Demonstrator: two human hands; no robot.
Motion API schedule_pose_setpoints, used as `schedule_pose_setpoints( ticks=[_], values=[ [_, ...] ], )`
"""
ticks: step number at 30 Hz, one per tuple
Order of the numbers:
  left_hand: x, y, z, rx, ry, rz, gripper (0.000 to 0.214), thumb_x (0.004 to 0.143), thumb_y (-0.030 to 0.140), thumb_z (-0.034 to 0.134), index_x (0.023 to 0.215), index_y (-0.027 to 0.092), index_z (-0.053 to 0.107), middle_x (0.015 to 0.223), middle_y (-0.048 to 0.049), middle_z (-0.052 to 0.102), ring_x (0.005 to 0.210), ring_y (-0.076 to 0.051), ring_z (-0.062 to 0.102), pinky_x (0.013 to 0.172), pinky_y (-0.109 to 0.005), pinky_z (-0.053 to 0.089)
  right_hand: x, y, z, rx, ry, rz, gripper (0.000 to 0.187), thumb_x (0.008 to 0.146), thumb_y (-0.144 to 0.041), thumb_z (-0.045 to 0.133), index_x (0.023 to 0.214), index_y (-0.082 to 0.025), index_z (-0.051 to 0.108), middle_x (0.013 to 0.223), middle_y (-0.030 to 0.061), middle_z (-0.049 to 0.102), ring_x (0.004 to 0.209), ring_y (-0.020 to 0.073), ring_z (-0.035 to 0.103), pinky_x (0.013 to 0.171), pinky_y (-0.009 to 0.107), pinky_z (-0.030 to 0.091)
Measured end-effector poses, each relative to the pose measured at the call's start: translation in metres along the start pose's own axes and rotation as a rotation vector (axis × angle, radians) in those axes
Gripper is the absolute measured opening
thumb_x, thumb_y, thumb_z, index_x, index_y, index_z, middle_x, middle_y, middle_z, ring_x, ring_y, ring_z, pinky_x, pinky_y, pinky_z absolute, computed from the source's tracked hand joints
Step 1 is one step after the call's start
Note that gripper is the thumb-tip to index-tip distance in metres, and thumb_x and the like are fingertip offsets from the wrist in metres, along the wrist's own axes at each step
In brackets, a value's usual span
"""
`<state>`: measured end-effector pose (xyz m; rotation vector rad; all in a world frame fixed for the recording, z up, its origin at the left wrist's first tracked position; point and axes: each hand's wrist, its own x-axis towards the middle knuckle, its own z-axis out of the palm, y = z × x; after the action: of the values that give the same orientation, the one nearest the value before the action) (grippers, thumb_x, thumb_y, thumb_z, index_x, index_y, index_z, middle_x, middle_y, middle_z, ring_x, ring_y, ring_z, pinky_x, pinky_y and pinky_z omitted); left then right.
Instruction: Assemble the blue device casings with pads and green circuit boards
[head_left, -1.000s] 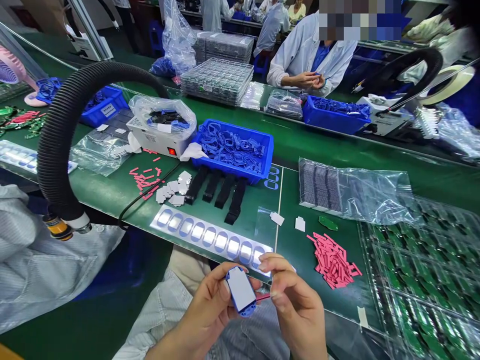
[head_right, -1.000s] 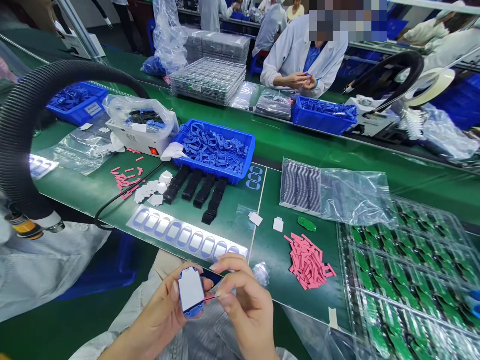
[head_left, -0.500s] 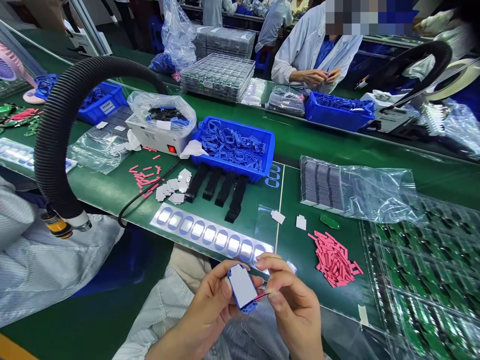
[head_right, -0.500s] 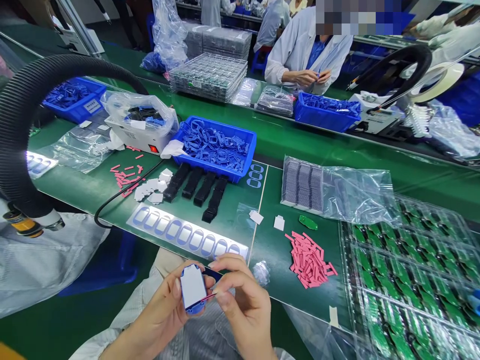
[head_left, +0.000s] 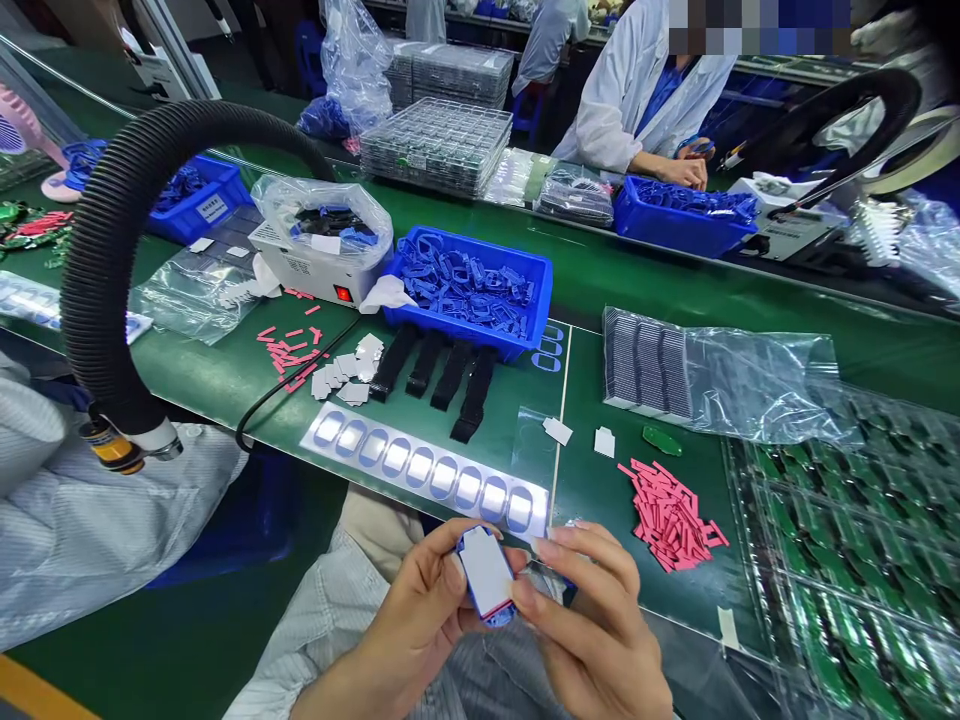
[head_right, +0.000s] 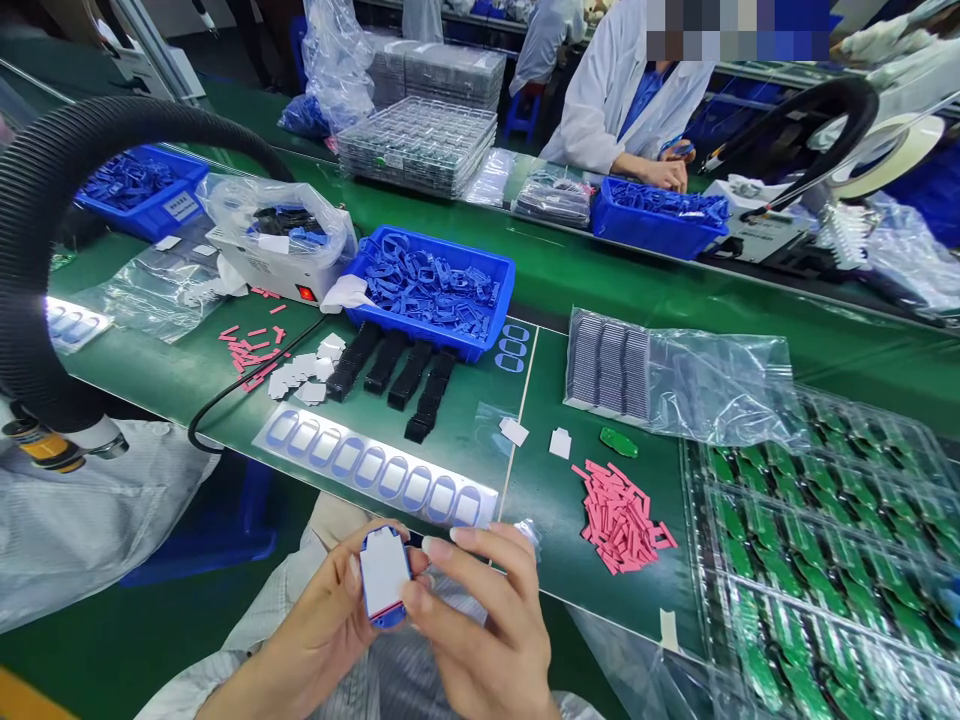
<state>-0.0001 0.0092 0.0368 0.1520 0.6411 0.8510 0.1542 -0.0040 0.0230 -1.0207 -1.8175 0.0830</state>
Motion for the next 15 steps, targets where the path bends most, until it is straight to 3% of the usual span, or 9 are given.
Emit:
schedule_pose_setpoints(
  ticks=[4,7,11,15],
  values=[
    [-0.001,0.000,0.000,0.012,-0.012,0.013,0.029,0.068,0.042,0.077,0.090,0.024,0.074,0.082,0.0006,0.079,0.072,-0.010,0.072,0.064,-0.016,0.056,0.000,-0.003,-0.006,-0.160,0.004,-0.036,0.020,0.084,-0.007,0.057,0.085,-0.024,0.068,0.089,0.0016,0.067,0.097,0.0201,0.055,0.087,0.038,0.045],
    [-0.001,0.001,-0.001,0.027,-0.017,0.036,0.027,0.069,0.043,0.076,0.091,0.026,0.074,0.085,0.0013,0.079,0.074,-0.009,0.072,0.066,-0.016,0.055,-0.004,-0.004,-0.005,-0.212,-0.059,-0.046,0.015,0.084,-0.019,0.061,0.092,-0.028,0.069,0.088,0.0012,0.069,0.095,0.0214,0.054,0.087,0.037,0.045],
    [0.001,0.001,-0.002,0.071,0.005,0.167,0.029,0.067,0.041,0.078,0.092,0.027,0.073,0.092,0.0014,0.080,0.081,-0.009,0.072,0.072,-0.014,0.053,-0.008,-0.007,0.009,-0.022,0.031,0.191,0.031,0.088,-0.036,0.057,0.117,-0.027,0.062,0.111,0.0085,0.066,0.104,0.0293,0.054,0.084,0.048,0.046],
    [0.003,-0.003,-0.006,0.160,-0.006,0.302,0.029,0.068,0.037,0.078,0.096,0.030,0.071,0.095,0.0002,0.079,0.087,-0.011,0.072,0.079,-0.016,0.052,-0.003,-0.014,0.023,0.172,0.112,0.379,0.030,0.085,-0.042,0.062,0.110,-0.027,0.064,0.110,0.0101,0.065,0.101,0.0293,0.056,0.081,0.048,0.048]
  ],
)
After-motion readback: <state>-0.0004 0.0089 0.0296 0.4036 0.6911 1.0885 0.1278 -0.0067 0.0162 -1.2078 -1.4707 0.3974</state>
